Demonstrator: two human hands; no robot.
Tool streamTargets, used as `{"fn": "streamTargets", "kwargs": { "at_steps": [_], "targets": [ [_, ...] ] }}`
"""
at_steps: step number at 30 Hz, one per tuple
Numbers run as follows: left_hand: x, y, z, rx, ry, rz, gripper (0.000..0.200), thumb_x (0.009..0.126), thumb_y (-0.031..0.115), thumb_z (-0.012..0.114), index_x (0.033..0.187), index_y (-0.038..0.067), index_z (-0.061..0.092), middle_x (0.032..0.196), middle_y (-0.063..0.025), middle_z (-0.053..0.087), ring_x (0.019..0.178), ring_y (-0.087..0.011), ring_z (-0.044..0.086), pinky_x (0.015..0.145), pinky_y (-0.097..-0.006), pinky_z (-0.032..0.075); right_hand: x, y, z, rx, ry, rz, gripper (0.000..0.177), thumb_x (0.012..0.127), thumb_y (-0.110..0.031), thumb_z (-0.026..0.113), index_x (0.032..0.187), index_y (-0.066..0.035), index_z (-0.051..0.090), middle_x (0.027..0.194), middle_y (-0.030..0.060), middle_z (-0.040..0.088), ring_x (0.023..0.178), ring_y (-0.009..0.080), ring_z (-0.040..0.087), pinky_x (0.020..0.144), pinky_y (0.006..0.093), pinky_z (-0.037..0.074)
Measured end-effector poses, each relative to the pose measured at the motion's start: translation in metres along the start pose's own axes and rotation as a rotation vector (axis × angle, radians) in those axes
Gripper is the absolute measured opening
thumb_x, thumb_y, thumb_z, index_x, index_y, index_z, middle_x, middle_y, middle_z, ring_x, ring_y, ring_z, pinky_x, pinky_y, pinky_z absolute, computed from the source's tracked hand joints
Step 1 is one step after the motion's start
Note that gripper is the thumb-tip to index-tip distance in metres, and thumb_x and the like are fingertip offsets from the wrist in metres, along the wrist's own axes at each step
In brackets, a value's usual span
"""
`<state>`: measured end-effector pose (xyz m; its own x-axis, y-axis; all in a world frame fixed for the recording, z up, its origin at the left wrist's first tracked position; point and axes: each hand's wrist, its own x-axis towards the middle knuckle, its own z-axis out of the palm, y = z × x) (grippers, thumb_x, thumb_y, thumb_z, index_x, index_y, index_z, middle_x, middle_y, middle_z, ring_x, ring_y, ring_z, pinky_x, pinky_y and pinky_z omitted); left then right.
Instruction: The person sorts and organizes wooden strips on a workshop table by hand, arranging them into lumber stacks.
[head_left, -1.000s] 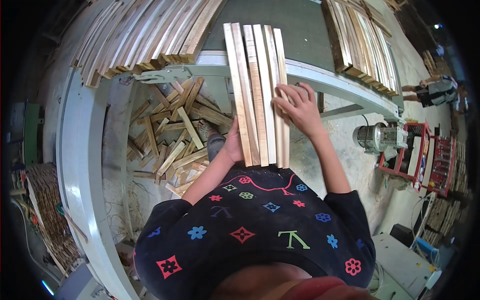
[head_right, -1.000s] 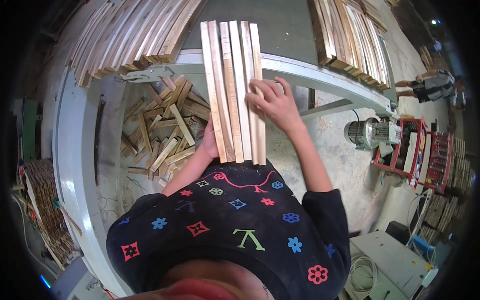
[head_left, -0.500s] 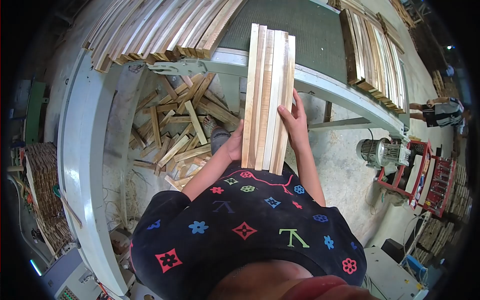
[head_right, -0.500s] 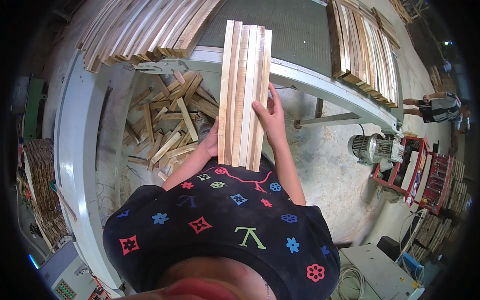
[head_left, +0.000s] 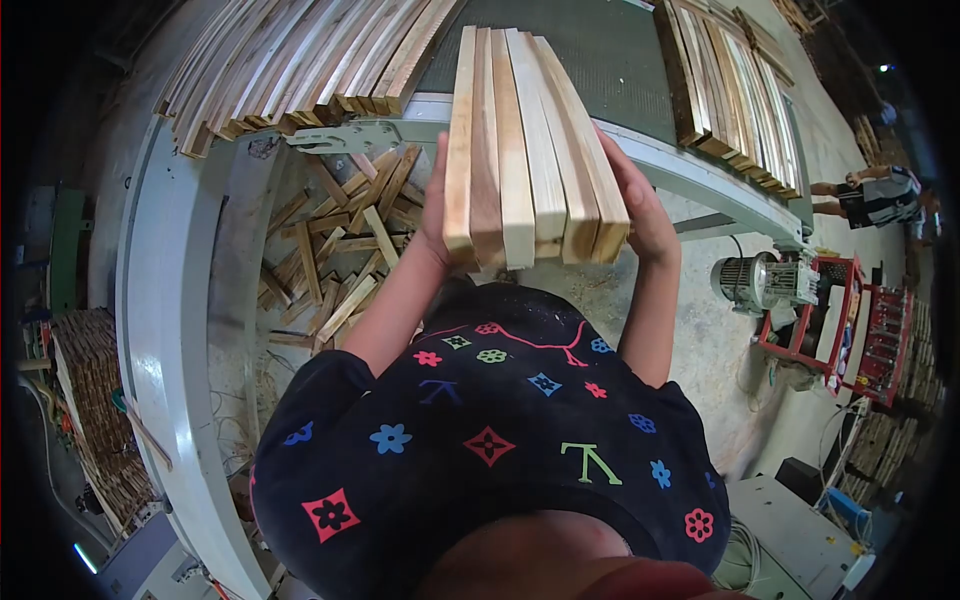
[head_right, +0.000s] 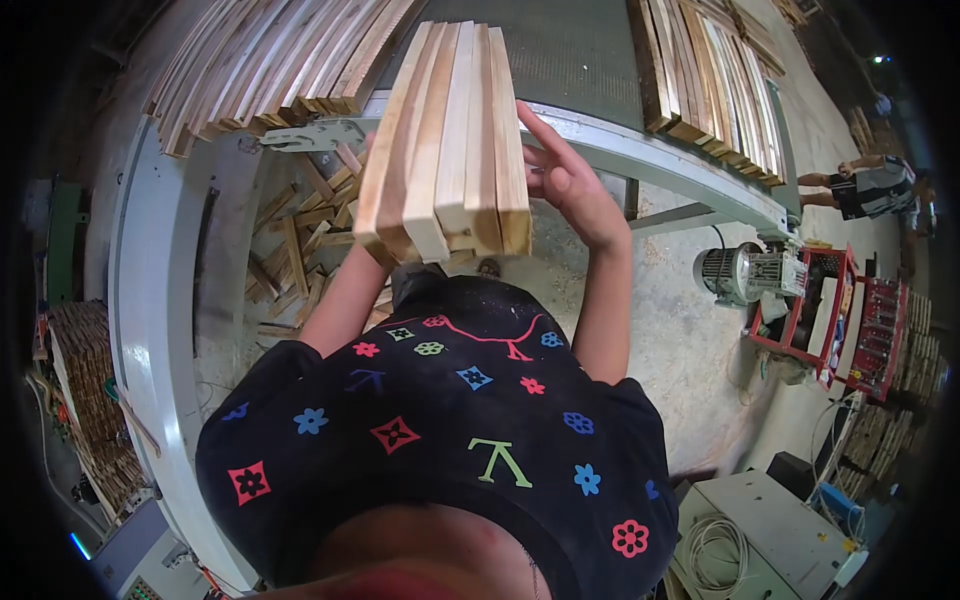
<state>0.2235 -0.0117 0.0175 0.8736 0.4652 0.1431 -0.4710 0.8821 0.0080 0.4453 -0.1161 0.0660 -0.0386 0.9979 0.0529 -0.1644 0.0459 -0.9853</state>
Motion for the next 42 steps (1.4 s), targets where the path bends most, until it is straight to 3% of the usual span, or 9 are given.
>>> {"fn": "streamTargets", "kwargs": {
  "at_steps": [9,18,20,24,27,30,33,37,42],
  "targets": [
    [0.011,0.008,0.021,0.077,-0.128,0.015,0.071,0.100,0.061,0.041,0.149,0.010,0.041,0.141,-0.0134,0.054,0.126,-0.0288,0.056,0.107,-0.0446,0.045,-0.007,-0.019,0.025,-0.114,0.075,-0.128,0.109,0.082,-0.069,0.066,0.158,-0.005,0.021,0.153,0.0193,0.038,0.141,0.0284,0.039,0.115,0.0400,0.028],
    [-0.010,-0.032,0.001,0.233,0.162,0.098,0.083,0.097,0.067,0.039,0.154,0.007,0.028,0.148,-0.0175,0.045,0.132,-0.0332,0.050,0.111,-0.0496,0.041,-0.006,0.005,-0.016,0.064,0.133,-0.053,0.079,0.097,-0.058,0.051,0.153,-0.005,0.034,0.152,0.0165,0.041,0.135,0.0260,0.047,0.105,0.0398,0.043],
    [-0.022,-0.042,-0.035,0.218,0.149,0.079,0.085,0.096,0.066,0.042,0.154,0.006,0.027,0.148,-0.0185,0.045,0.132,-0.0346,0.051,0.111,-0.0508,0.042,0.011,-0.006,-0.020,-0.415,0.405,-0.097,0.065,0.094,-0.043,0.060,0.149,-0.013,0.044,0.156,0.0152,0.037,0.137,0.0296,0.047,0.112,0.0472,0.036],
    [-0.053,-0.054,-0.104,0.139,0.264,0.058,0.091,0.089,0.068,0.055,0.152,0.006,0.032,0.145,-0.0192,0.048,0.129,-0.0368,0.052,0.109,-0.0535,0.043,0.075,-0.036,0.008,-1.504,-0.239,-0.309,0.066,0.084,-0.036,0.072,0.145,-0.021,0.049,0.154,0.0116,0.040,0.146,0.0319,0.031,0.119,0.0521,0.025],
    [-0.069,-0.051,-0.146,0.107,0.380,-0.069,0.093,0.077,0.067,0.071,0.142,0.006,0.046,0.133,-0.0174,0.059,0.122,-0.0362,0.058,0.106,-0.0526,0.045,0.128,-0.009,0.045,-1.662,-0.834,-0.617,0.075,0.066,-0.043,0.082,0.135,-0.030,0.057,0.148,0.0090,0.047,0.143,0.0317,0.035,0.121,0.0562,0.020],
    [-0.081,-0.057,-0.181,0.098,0.339,-0.093,0.090,0.077,0.065,0.072,0.140,0.005,0.049,0.130,-0.0168,0.061,0.119,-0.0352,0.060,0.104,-0.0515,0.047,0.172,0.013,0.080,-1.643,-1.506,-0.506,0.058,0.066,-0.041,0.081,0.121,-0.028,0.068,0.130,0.0078,0.062,0.130,0.0305,0.050,0.116,0.0550,0.027],
    [-0.093,-0.060,-0.189,0.071,0.292,-0.120,0.086,0.080,0.063,0.070,0.139,0.005,0.049,0.130,-0.0162,0.061,0.121,-0.0336,0.058,0.107,-0.0502,0.044,0.194,0.034,0.118,-1.578,-1.955,-0.081,0.065,0.062,-0.041,0.083,0.122,-0.022,0.067,0.117,0.0105,0.068,0.113,0.0327,0.062,0.102,0.0513,0.043],
    [-0.096,-0.055,-0.209,0.005,0.281,-0.102,0.089,0.080,0.064,0.069,0.141,0.003,0.047,0.132,-0.0161,0.059,0.122,-0.0333,0.057,0.107,-0.0495,0.044,0.203,0.089,0.145,-1.402,-2.255,0.470,0.082,0.059,-0.040,0.085,0.133,-0.015,0.059,0.112,0.0158,0.069,0.103,0.0365,0.066,0.087,0.0493,0.052],
    [-0.088,-0.065,-0.222,-0.043,0.285,-0.135,0.092,0.081,0.066,0.067,0.143,0.001,0.045,0.135,-0.0159,0.057,0.123,-0.0330,0.057,0.108,-0.0486,0.043,0.205,0.080,0.133,-1.322,-2.168,0.241,0.079,0.065,-0.035,0.083,0.137,-0.018,0.056,0.106,0.0172,0.070,0.102,0.0361,0.066,0.088,0.0489,0.052]
  ]
}}
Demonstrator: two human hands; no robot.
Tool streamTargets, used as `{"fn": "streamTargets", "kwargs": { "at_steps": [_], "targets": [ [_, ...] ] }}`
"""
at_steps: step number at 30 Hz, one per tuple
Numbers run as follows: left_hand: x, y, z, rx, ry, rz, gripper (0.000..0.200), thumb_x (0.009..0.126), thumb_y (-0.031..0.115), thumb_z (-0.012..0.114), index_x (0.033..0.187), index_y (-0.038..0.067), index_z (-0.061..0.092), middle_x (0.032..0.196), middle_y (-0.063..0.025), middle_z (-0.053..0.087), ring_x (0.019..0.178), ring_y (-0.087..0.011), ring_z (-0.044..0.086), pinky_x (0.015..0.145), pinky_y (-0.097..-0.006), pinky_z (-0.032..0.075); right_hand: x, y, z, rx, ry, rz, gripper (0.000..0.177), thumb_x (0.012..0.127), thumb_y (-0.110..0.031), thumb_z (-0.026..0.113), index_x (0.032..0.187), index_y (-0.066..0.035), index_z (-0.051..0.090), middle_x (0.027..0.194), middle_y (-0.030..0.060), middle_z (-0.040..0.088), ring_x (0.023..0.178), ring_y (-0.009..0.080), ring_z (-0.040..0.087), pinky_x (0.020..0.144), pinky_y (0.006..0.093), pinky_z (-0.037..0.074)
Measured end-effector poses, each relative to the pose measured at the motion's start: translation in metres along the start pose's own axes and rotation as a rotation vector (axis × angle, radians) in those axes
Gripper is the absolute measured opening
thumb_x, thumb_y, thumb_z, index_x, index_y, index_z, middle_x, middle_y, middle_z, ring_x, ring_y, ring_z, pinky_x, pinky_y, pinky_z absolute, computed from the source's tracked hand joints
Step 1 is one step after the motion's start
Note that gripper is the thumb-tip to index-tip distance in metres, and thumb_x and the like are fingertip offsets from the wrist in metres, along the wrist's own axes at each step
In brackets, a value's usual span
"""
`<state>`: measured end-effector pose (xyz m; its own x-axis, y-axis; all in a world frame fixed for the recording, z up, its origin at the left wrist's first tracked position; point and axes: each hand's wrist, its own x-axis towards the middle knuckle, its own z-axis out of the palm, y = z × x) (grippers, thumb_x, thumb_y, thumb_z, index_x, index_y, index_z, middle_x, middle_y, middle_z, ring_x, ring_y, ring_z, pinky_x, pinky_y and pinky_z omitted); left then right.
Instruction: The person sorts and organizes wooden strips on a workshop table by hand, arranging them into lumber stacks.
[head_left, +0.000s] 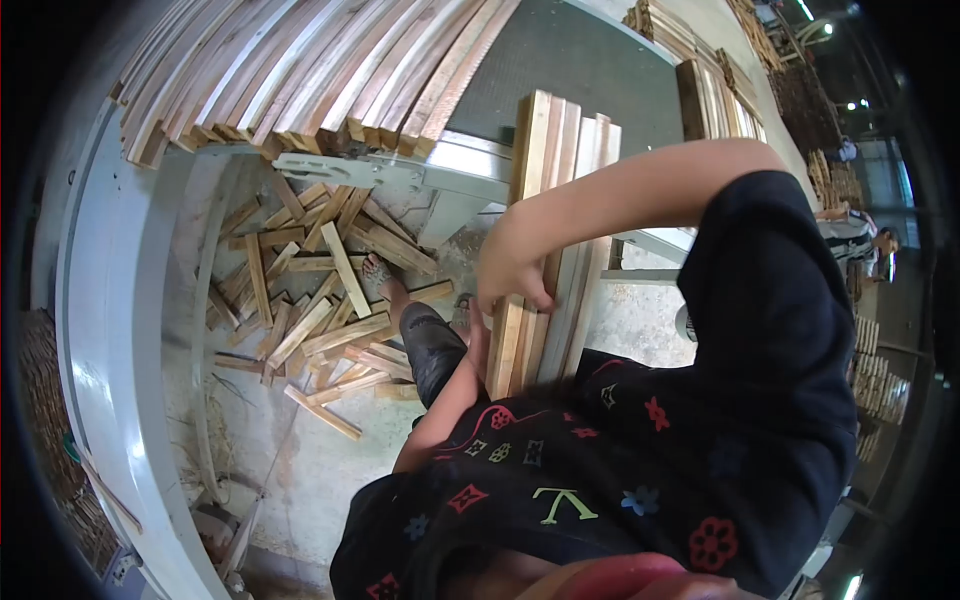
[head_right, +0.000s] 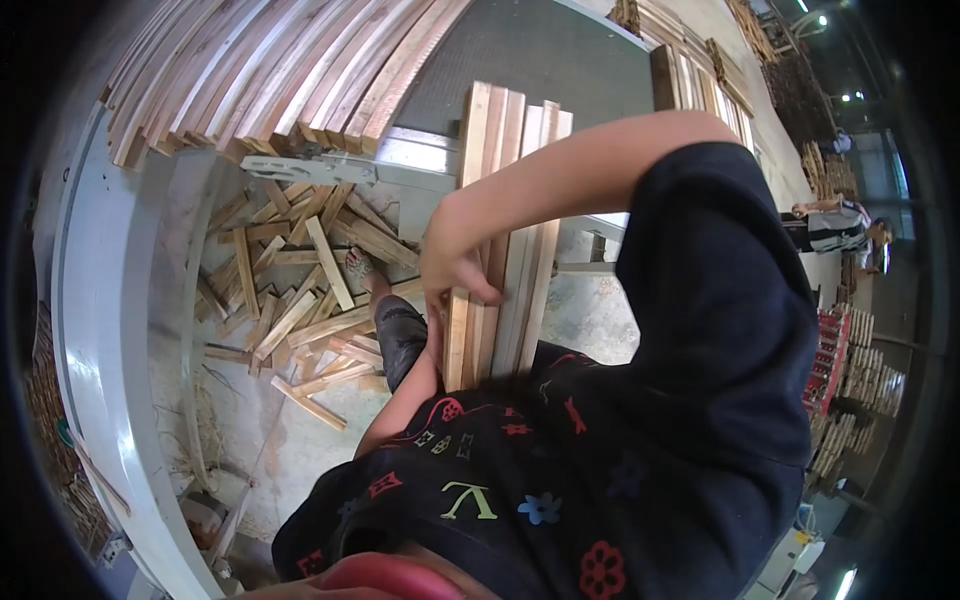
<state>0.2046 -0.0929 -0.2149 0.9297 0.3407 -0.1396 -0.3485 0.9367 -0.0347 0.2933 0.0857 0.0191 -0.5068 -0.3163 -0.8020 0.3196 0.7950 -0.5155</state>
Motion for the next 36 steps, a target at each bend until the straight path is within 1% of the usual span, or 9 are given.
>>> {"fn": "streamTargets", "kwargs": {
  "at_steps": [3,6,10,14,20,23,27,30,36],
  "targets": [
    [0.023,-0.017,0.008,-0.091,-0.046,-0.076,0.094,0.081,0.066,0.066,0.144,0.000,0.043,0.137,-0.0158,0.056,0.123,-0.0329,0.056,0.109,-0.0481,0.043,-0.075,-0.038,-0.008,0.000,0.278,0.247,0.066,0.072,-0.027,0.079,0.135,-0.025,0.058,0.102,0.0155,0.071,0.099,0.0344,0.067,0.083,0.0472,0.054],
    [0.041,-0.017,0.088,0.394,0.058,-0.030,0.113,0.073,0.086,0.051,0.143,-0.002,0.043,0.128,-0.0117,0.059,0.112,-0.0223,0.060,0.100,-0.0386,0.049,-0.145,-0.065,0.028,0.247,0.922,0.575,0.069,0.073,-0.022,0.078,0.139,-0.023,0.056,0.105,0.0160,0.070,0.093,0.0315,0.069,0.083,0.0449,0.056],
    [0.059,-0.013,0.090,0.440,0.023,-0.012,0.116,0.071,0.091,0.046,0.144,0.001,0.043,0.135,-0.0123,0.056,0.116,-0.0204,0.058,0.098,-0.0370,0.050,-0.154,-0.078,0.129,0.921,1.809,0.757,0.083,0.077,-0.024,0.081,0.150,-0.010,0.043,0.117,0.0137,0.069,0.099,0.0202,0.068,0.090,0.0338,0.054],
    [0.073,-0.004,0.122,0.290,-0.025,0.036,0.118,0.068,0.093,0.047,0.144,0.003,0.043,0.138,-0.0131,0.055,0.123,-0.0235,0.056,0.103,-0.0405,0.047,-0.095,-0.038,0.199,1.447,2.206,0.547,0.061,0.083,-0.028,0.078,0.133,0.000,0.057,0.114,0.0096,0.068,0.101,0.0162,0.063,0.092,0.0338,0.049],
    [0.071,0.000,0.125,0.151,0.121,0.006,0.105,0.075,0.083,0.057,0.149,0.010,0.038,0.144,-0.0124,0.050,0.131,-0.0298,0.050,0.111,-0.0498,0.039,-0.059,-0.020,0.188,1.683,2.032,0.518,0.055,0.086,-0.035,0.073,0.125,0.003,0.063,0.110,0.0146,0.068,0.100,0.0176,0.063,0.090,0.0326,0.050],
    [0.069,0.000,0.132,0.142,0.130,0.011,0.104,0.076,0.082,0.057,0.150,0.011,0.037,0.145,-0.0128,0.049,0.133,-0.0303,0.048,0.112,-0.0506,0.038,-0.057,-0.008,0.195,1.327,1.780,0.956,0.065,0.089,-0.044,0.067,0.130,0.005,0.057,0.110,0.0208,0.066,0.101,0.0235,0.065,0.089,0.0358,0.051],
    [0.064,0.003,0.138,0.148,0.100,0.011,0.101,0.079,0.081,0.055,0.151,0.014,0.035,0.148,-0.0113,0.047,0.135,-0.0302,0.047,0.113,-0.0517,0.036,-0.046,-0.043,0.172,0.923,1.916,1.198,0.090,0.083,-0.058,0.065,0.151,-0.006,0.036,0.123,0.0281,0.056,0.107,0.0403,0.063,0.091,0.0448,0.051],
    [0.066,0.006,0.142,0.096,0.048,0.023,0.099,0.081,0.081,0.052,0.155,0.017,0.031,0.151,-0.0091,0.044,0.136,-0.0295,0.045,0.114,-0.0508,0.036,-0.015,-0.066,0.151,0.447,1.680,1.475,0.101,0.074,-0.064,0.070,0.151,-0.009,0.035,0.144,0.0379,0.033,0.122,0.0548,0.048,0.087,0.0600,0.048],
    [0.066,0.043,0.155,0.140,0.108,-0.022,0.110,0.076,0.090,0.041,0.154,0.013,0.031,0.152,-0.0125,0.042,0.137,-0.0321,0.044,0.114,-0.0534,0.035,-0.028,-0.033,0.114,0.674,1.612,1.583,0.103,0.069,-0.057,0.073,0.152,-0.011,0.034,0.150,0.0384,0.025,0.125,0.0547,0.042,0.095,0.0617,0.040]
  ]
}}
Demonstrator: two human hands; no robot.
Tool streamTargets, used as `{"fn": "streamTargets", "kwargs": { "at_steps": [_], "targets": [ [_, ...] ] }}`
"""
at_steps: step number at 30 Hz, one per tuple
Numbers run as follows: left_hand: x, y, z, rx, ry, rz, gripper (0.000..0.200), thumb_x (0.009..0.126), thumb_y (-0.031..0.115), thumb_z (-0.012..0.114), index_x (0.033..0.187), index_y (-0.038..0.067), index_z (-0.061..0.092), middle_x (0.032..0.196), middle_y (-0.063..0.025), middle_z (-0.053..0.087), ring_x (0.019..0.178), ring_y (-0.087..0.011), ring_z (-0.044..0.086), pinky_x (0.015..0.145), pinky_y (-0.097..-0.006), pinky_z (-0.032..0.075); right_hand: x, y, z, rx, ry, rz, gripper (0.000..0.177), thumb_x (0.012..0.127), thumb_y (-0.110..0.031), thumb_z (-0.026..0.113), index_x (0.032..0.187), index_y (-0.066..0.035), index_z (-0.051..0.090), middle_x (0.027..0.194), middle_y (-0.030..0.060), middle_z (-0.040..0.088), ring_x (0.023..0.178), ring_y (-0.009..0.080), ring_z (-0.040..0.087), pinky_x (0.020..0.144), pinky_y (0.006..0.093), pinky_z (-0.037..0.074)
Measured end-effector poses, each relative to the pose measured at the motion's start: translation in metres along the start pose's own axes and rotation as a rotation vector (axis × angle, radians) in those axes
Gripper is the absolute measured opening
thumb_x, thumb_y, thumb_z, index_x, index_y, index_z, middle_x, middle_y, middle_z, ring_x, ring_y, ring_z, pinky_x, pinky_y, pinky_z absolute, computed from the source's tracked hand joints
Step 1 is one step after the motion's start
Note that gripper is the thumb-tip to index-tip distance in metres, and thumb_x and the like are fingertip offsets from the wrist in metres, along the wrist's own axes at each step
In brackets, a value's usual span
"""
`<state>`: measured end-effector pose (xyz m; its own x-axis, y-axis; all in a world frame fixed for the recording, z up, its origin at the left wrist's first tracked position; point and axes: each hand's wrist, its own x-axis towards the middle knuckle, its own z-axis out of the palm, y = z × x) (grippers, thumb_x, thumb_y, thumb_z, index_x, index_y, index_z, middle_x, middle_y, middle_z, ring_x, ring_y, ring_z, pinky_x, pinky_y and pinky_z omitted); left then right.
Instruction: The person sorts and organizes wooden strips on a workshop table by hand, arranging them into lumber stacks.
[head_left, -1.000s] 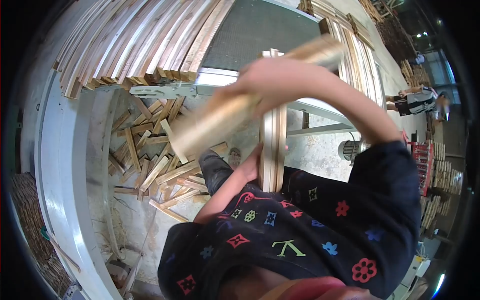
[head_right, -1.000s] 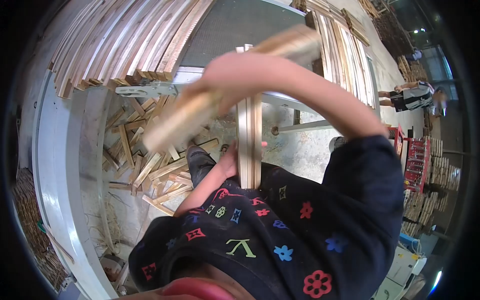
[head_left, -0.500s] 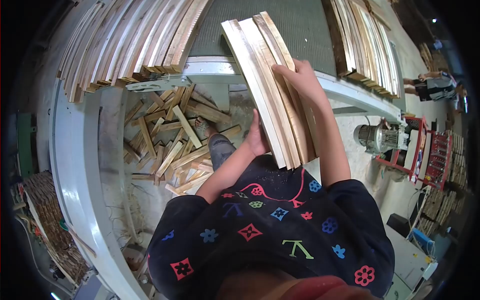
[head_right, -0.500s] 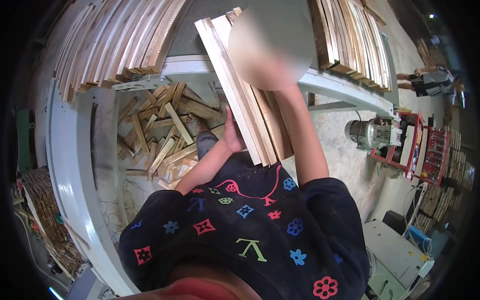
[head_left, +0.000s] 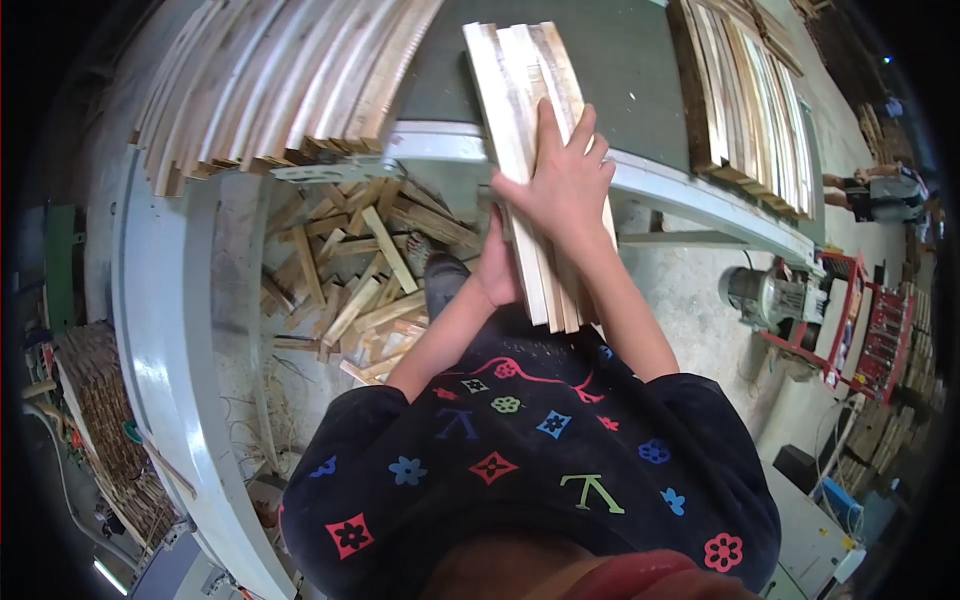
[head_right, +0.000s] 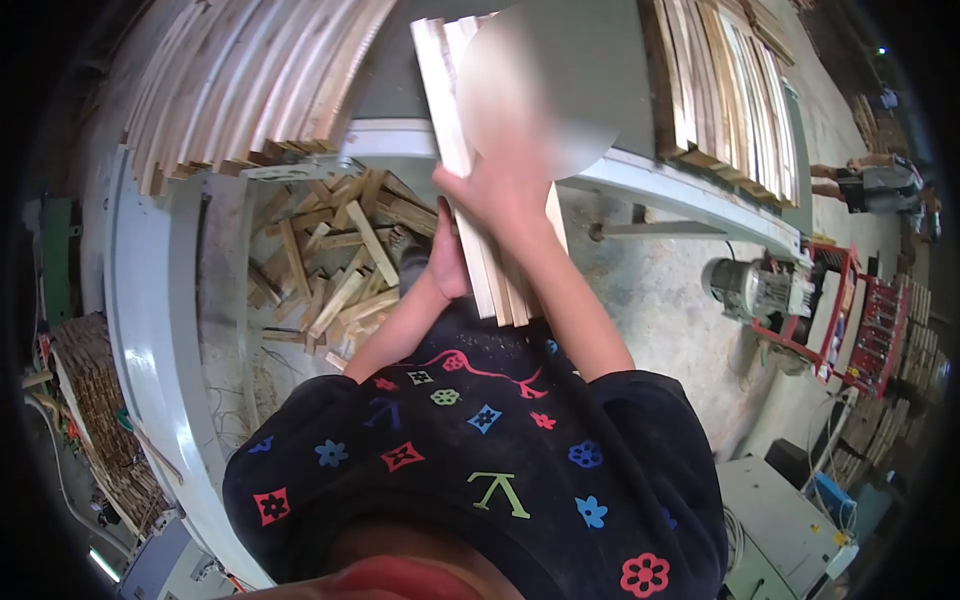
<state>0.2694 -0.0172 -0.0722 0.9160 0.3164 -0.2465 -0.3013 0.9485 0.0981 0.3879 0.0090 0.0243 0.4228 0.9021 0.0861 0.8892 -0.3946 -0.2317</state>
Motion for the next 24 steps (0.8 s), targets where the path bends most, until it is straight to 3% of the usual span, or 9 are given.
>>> {"fn": "streamTargets", "kwargs": {
  "at_steps": [3,6,10,13,15,17,19,22,24],
  "targets": [
    [-0.018,0.025,-0.012,-0.047,0.090,0.053,0.122,0.069,0.097,0.036,0.155,0.011,0.028,0.154,-0.0158,0.039,0.139,-0.0371,0.041,0.116,-0.0554,0.031,0.072,-0.034,0.016,0.047,0.030,0.070,0.107,0.067,-0.058,0.074,0.153,-0.010,0.033,0.150,0.0362,0.027,0.127,0.0531,0.041,0.099,0.0603,0.038],
    [-0.036,0.045,-0.025,-0.079,-0.367,-0.031,0.127,0.074,0.094,0.035,0.155,-0.003,0.020,0.161,-0.0231,0.021,0.147,-0.0422,0.025,0.122,-0.0514,0.019,0.165,-0.059,0.031,0.052,0.009,0.182,0.108,0.067,-0.066,0.073,0.153,-0.014,0.033,0.151,0.0348,0.027,0.130,0.0530,0.042,0.099,0.0613,0.039],
    [-0.063,0.068,-0.046,-0.133,-0.105,-0.061,0.125,0.078,0.088,0.039,0.153,-0.009,0.015,0.161,-0.0265,0.018,0.149,-0.0407,0.018,0.123,-0.0509,0.016,0.236,-0.075,0.028,0.428,-0.086,0.242,0.123,0.063,-0.071,0.077,0.158,-0.013,0.023,0.154,0.0341,0.023,0.139,0.0545,0.030,0.109,0.0636,0.033],
    [-0.066,0.088,-0.055,-0.043,-0.013,-0.100,0.112,0.088,0.080,0.037,0.153,-0.008,0.016,0.161,-0.0262,0.017,0.150,-0.0395,0.017,0.123,-0.0492,0.015,0.230,-0.050,0.034,0.827,0.003,0.128,0.131,0.062,-0.059,0.086,0.158,-0.003,0.015,0.155,0.0329,0.025,0.144,0.0503,0.024,0.117,0.0542,0.027],
    [-0.060,0.103,-0.044,0.088,-0.023,-0.157,0.110,0.089,0.079,0.036,0.153,-0.009,0.016,0.161,-0.0261,0.018,0.150,-0.0391,0.019,0.123,-0.0486,0.016,0.190,-0.024,0.024,1.366,-0.094,0.028,0.103,0.082,-0.027,0.081,0.156,0.002,0.015,0.148,0.0260,0.041,0.132,0.0340,0.048,0.106,0.0433,0.045],
    [-0.049,0.114,-0.039,0.239,-0.024,-0.184,0.107,0.090,0.078,0.035,0.152,-0.009,0.020,0.160,-0.0263,0.021,0.149,-0.0375,0.023,0.123,-0.0472,0.020,0.133,0.008,0.027,1.379,-0.250,-0.042,0.078,0.088,-0.022,0.075,0.151,-0.001,0.033,0.142,0.0150,0.051,0.117,0.0235,0.058,0.092,0.0328,0.053],
    [-0.036,0.120,-0.036,0.411,-0.009,-0.188,0.102,0.093,0.075,0.032,0.150,-0.009,0.027,0.156,-0.0260,0.031,0.146,-0.0332,0.031,0.121,-0.0440,0.024,0.064,0.027,0.016,1.327,-0.278,-0.098,0.049,0.091,-0.019,0.072,0.135,-0.003,0.058,0.130,0.0102,0.062,0.112,0.0156,0.061,0.094,0.0327,0.052],
    [-0.013,0.114,-0.022,0.662,-0.036,-0.171,0.095,0.097,0.072,0.027,0.146,-0.009,0.038,0.150,-0.0255,0.042,0.143,-0.0302,0.037,0.119,-0.0399,0.028,-0.026,0.087,0.024,1.358,-0.079,-0.010,0.023,0.093,-0.015,0.068,0.109,0.001,0.072,0.096,0.0061,0.073,0.091,0.0162,0.068,0.090,0.0328,0.053],
    [0.003,0.095,-0.001,0.776,0.032,-0.131,0.091,0.098,0.070,0.027,0.144,-0.007,0.042,0.146,-0.0237,0.048,0.139,-0.0284,0.043,0.115,-0.0369,0.032,-0.057,0.129,0.045,1.285,0.295,0.323,0.026,0.093,-0.014,0.068,0.113,0.003,0.069,0.103,0.0102,0.072,0.094,0.0167,0.067,0.086,0.0332,0.053]
  ]
}}
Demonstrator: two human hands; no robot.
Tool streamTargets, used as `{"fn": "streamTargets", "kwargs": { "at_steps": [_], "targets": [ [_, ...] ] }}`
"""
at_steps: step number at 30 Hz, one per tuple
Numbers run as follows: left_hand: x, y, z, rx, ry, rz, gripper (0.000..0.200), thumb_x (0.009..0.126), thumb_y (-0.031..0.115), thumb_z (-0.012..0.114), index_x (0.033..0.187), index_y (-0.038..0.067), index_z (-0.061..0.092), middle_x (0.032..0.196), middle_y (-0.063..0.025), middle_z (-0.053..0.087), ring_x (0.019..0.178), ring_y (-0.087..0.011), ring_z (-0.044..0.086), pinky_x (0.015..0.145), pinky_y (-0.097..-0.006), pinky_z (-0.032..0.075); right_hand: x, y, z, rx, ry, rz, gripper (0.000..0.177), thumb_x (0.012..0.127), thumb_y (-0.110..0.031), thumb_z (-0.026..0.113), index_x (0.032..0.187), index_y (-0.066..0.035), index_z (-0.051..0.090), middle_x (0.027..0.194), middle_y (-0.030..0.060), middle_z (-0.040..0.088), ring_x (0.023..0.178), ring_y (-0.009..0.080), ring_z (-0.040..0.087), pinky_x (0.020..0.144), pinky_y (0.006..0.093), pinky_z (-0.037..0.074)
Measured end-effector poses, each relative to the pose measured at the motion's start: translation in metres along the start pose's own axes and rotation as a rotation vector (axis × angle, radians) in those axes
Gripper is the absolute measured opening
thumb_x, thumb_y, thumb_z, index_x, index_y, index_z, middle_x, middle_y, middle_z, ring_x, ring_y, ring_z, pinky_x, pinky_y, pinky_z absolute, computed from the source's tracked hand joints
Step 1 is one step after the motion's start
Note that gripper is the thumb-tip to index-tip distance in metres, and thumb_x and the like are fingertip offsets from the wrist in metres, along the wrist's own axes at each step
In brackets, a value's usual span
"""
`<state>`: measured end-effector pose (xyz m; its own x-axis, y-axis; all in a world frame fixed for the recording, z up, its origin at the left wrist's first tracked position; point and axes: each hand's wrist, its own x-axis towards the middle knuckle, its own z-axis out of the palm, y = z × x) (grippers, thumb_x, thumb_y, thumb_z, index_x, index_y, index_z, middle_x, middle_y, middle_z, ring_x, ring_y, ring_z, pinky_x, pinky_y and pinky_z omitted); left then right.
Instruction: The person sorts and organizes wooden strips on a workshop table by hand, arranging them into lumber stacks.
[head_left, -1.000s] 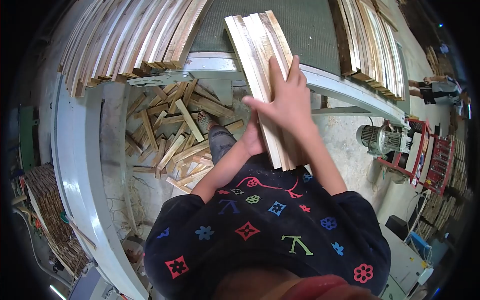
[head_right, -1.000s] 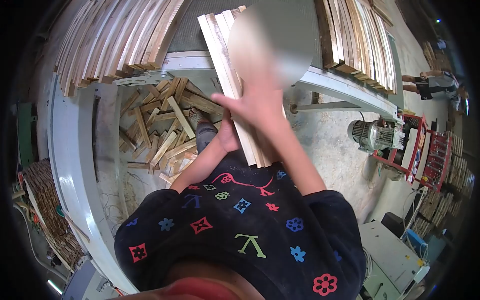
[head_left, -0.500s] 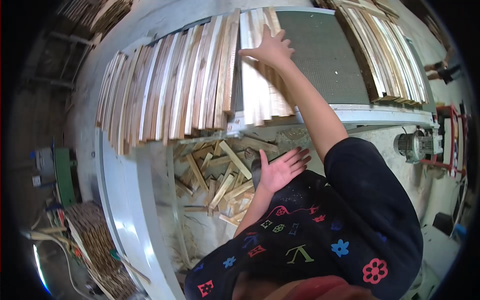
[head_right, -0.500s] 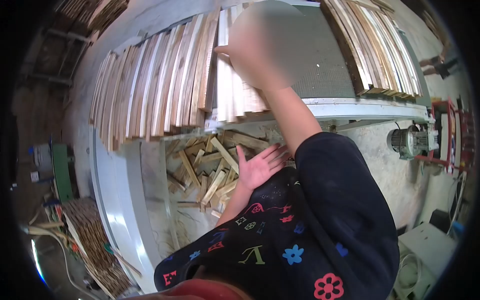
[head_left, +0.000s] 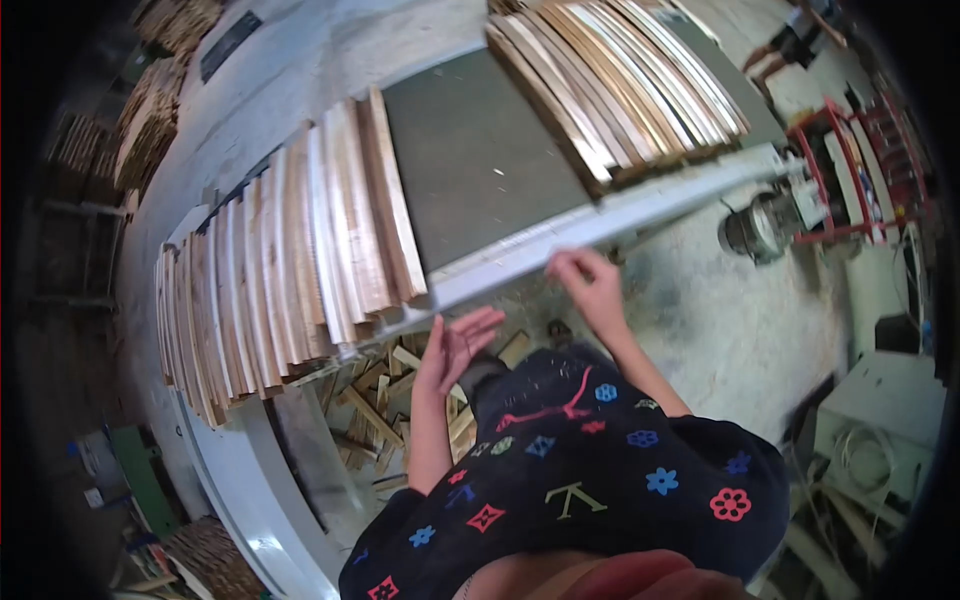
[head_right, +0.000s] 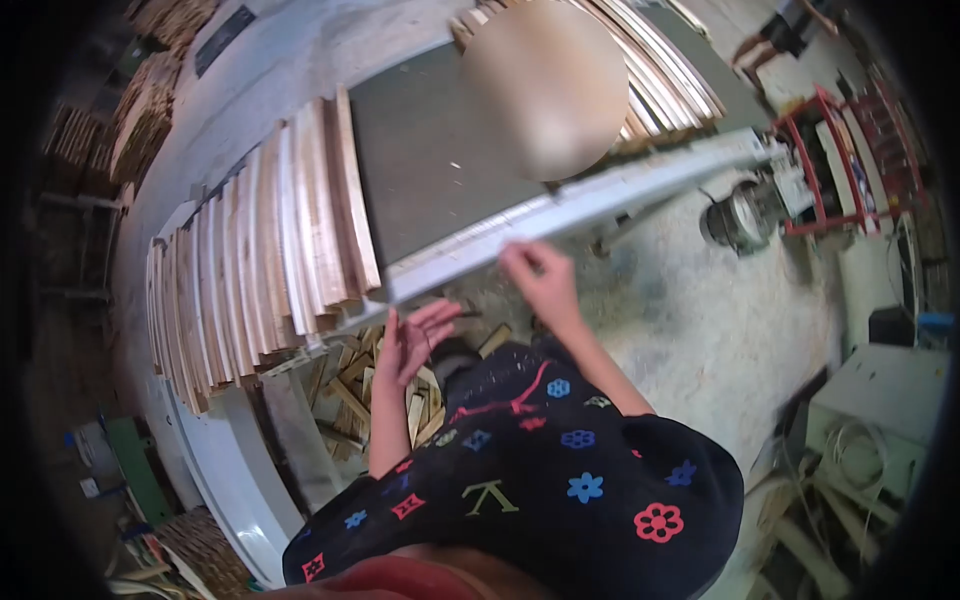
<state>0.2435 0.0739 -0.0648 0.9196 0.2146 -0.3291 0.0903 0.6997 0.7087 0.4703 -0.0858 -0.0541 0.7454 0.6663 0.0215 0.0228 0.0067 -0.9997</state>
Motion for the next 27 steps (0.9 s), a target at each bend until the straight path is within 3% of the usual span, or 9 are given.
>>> {"fn": "streamTargets", "kwargs": {
  "at_steps": [2,4,10,12,15,20,22,24,27],
  "targets": [
    [0.020,0.005,0.042,0.070,0.003,0.025,0.089,0.099,0.068,0.029,0.144,-0.007,0.042,0.145,-0.0228,0.049,0.138,-0.0282,0.044,0.115,-0.0377,0.032,0.010,-0.008,-0.032,-0.347,0.406,-0.075,0.046,0.089,-0.020,0.071,0.129,0.001,0.060,0.121,0.0168,0.066,0.116,0.0241,0.059,0.101,0.0375,0.042],
    [0.046,0.007,0.071,0.175,-0.032,0.097,0.082,0.101,0.062,0.035,0.145,-0.007,0.040,0.144,-0.0248,0.049,0.137,-0.0305,0.046,0.114,-0.0404,0.036,0.034,-0.009,-0.055,-0.715,0.503,-0.156,0.073,0.087,-0.034,0.070,0.144,0.001,0.042,0.131,0.0192,0.057,0.128,0.0314,0.048,0.112,0.0460,0.026],
    [0.130,0.032,0.142,0.519,0.108,0.374,0.068,0.102,0.041,0.049,0.149,-0.007,0.034,0.153,-0.0202,0.040,0.142,-0.0288,0.039,0.117,-0.0381,0.031,0.096,-0.005,-0.070,-0.850,0.539,-0.170,0.106,0.077,-0.056,0.072,0.151,0.004,0.025,0.139,0.0247,0.044,0.130,0.0360,0.043,0.114,0.0546,0.016],
    [0.154,0.030,0.150,0.660,0.208,0.409,0.065,0.102,0.030,0.054,0.149,-0.009,0.031,0.157,-0.0218,0.032,0.145,-0.0289,0.035,0.118,-0.0374,0.030,0.089,-0.014,-0.059,-0.707,0.514,-0.138,0.101,0.076,-0.054,0.073,0.147,0.003,0.031,0.136,0.0240,0.045,0.128,0.0361,0.043,0.114,0.0538,0.017],
    [0.165,0.018,0.159,0.750,0.272,0.491,0.072,0.100,0.030,0.059,0.150,-0.010,0.027,0.148,-0.0207,0.041,0.138,-0.0268,0.041,0.115,-0.0355,0.031,0.085,-0.004,-0.041,-0.563,0.500,-0.235,0.087,0.077,-0.054,0.073,0.138,0.000,0.042,0.129,0.0201,0.050,0.121,0.0363,0.046,0.110,0.0519,0.021],
    [0.147,0.030,0.143,0.472,0.374,0.472,0.066,0.102,0.033,0.053,0.151,-0.006,0.030,0.151,-0.0179,0.041,0.140,-0.0232,0.040,0.116,-0.0324,0.030,0.099,-0.019,-0.031,-0.719,0.343,-0.228,0.083,0.081,-0.061,0.067,0.137,-0.003,0.046,0.125,0.0198,0.056,0.122,0.0361,0.050,0.103,0.0515,0.032],
    [0.137,0.029,0.136,0.587,0.358,0.450,0.065,0.103,0.033,0.052,0.151,-0.005,0.031,0.152,-0.0179,0.041,0.141,-0.0241,0.040,0.117,-0.0338,0.030,0.136,-0.028,-0.025,-0.771,0.311,-0.243,0.084,0.083,-0.062,0.065,0.140,-0.004,0.045,0.126,0.0216,0.057,0.126,0.0350,0.050,0.098,0.0540,0.038],
    [0.124,0.022,0.137,0.651,0.338,0.469,0.063,0.103,0.032,0.052,0.149,-0.006,0.034,0.150,-0.0170,0.044,0.139,-0.0253,0.042,0.117,-0.0370,0.032,0.168,-0.080,-0.014,-1.000,0.110,-0.029,0.095,0.081,-0.065,0.065,0.148,-0.005,0.037,0.139,0.0294,0.046,0.131,0.0422,0.044,0.099,0.0572,0.040],
    [0.101,-0.015,0.129,0.395,0.177,0.361,0.064,0.103,0.041,0.047,0.149,-0.003,0.037,0.148,-0.0203,0.046,0.137,-0.0280,0.045,0.116,-0.0372,0.033,0.211,-0.067,0.022,-1.122,0.169,-0.041,0.097,0.078,-0.057,0.069,0.152,-0.007,0.032,0.148,0.0344,0.033,0.131,0.0480,0.041,0.103,0.0585,0.034]
  ]
}}
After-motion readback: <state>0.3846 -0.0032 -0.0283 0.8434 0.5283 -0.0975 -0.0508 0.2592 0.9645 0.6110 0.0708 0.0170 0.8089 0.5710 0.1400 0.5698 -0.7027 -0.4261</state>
